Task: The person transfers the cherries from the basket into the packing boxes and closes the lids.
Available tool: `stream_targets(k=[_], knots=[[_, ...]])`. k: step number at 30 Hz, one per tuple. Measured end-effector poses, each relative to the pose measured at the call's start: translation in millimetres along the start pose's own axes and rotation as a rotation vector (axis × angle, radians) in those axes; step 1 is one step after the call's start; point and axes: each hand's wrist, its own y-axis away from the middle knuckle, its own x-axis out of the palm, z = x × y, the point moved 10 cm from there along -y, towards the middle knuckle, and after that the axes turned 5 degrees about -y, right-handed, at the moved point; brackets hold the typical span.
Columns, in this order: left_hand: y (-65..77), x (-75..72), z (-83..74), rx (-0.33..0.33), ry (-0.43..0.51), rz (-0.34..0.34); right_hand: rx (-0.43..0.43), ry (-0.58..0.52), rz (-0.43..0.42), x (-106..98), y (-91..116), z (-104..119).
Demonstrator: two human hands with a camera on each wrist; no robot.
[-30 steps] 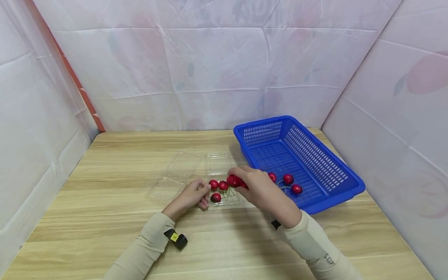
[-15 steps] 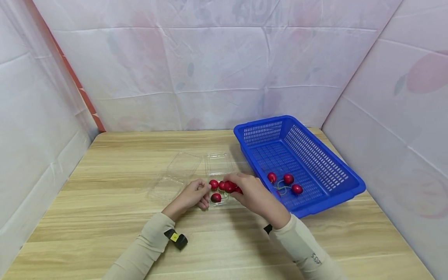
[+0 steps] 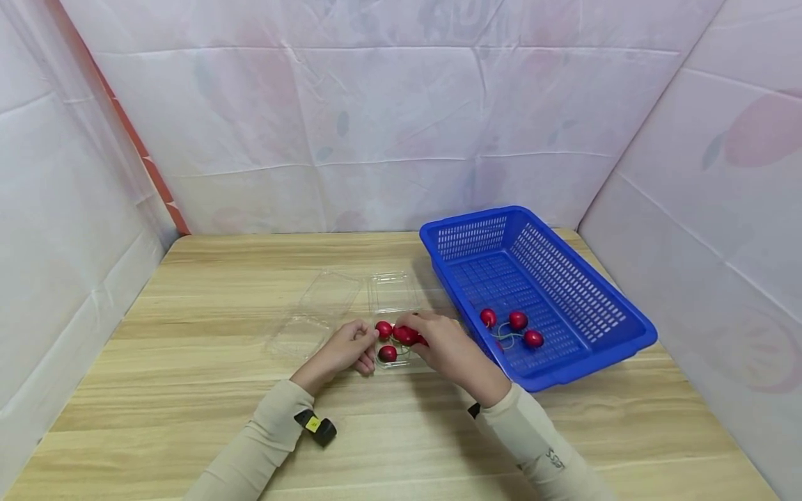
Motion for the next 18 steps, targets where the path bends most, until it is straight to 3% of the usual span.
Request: stream_targets(k=[11,18], knots=[[0.3,-0.1,2.6,-0.009,0.0,0.001,-0.078,0.115,0.049,15,-3,0],[0.6,0.3,-0.9,-0.011,0.008,0.007,-0.12,0.132,0.056,20,-3,-1]])
